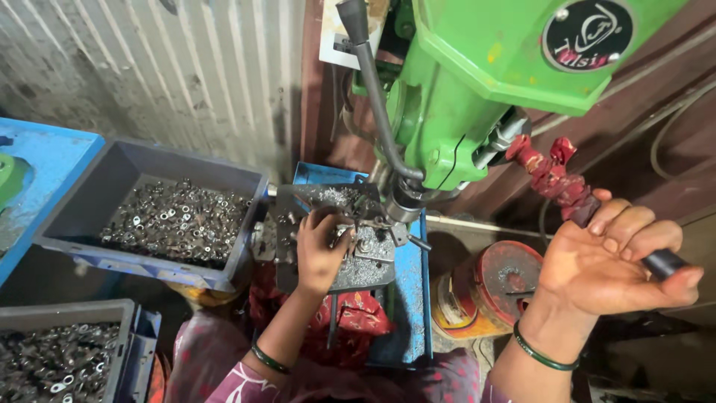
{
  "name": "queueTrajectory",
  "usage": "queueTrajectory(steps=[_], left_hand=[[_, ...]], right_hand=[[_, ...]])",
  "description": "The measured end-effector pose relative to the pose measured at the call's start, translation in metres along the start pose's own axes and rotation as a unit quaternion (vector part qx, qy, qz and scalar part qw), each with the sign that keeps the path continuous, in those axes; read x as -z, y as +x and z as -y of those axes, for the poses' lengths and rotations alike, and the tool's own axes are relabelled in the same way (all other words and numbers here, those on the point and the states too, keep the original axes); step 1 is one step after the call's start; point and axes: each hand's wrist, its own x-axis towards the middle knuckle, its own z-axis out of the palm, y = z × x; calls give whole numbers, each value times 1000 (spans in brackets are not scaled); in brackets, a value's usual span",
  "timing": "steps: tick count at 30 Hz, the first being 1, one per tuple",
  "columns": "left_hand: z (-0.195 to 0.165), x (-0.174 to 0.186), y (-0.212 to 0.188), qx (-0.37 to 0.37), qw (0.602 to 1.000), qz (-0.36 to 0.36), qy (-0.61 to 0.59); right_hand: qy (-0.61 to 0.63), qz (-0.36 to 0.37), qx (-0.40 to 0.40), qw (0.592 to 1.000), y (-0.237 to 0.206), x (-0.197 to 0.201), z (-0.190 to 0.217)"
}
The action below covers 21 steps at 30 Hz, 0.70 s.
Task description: The person drills holes in small metal components using a bench drill press. They take a part from a bin, position it on the drill table under the bit, pull the machine lever down to drill, then move the finished part aside and repeat with the next component.
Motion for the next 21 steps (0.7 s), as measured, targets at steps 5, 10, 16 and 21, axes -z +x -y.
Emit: queueTrajectory(steps=[5, 10, 16, 21], left_hand=[[5, -1, 2, -6, 1000, -2, 4], [8, 2, 1, 7, 1000, -2, 19], [3, -1, 2, 15, 999, 17, 27], [-4, -20, 4, -19, 998, 52, 27]], right_hand=[[8, -3, -6, 1000, -3, 3, 1], [-113, 41, 45, 992, 23, 1, 2], [-15, 32, -162, 986, 172, 10, -15], [49, 17, -213, 976, 237, 31, -30]])
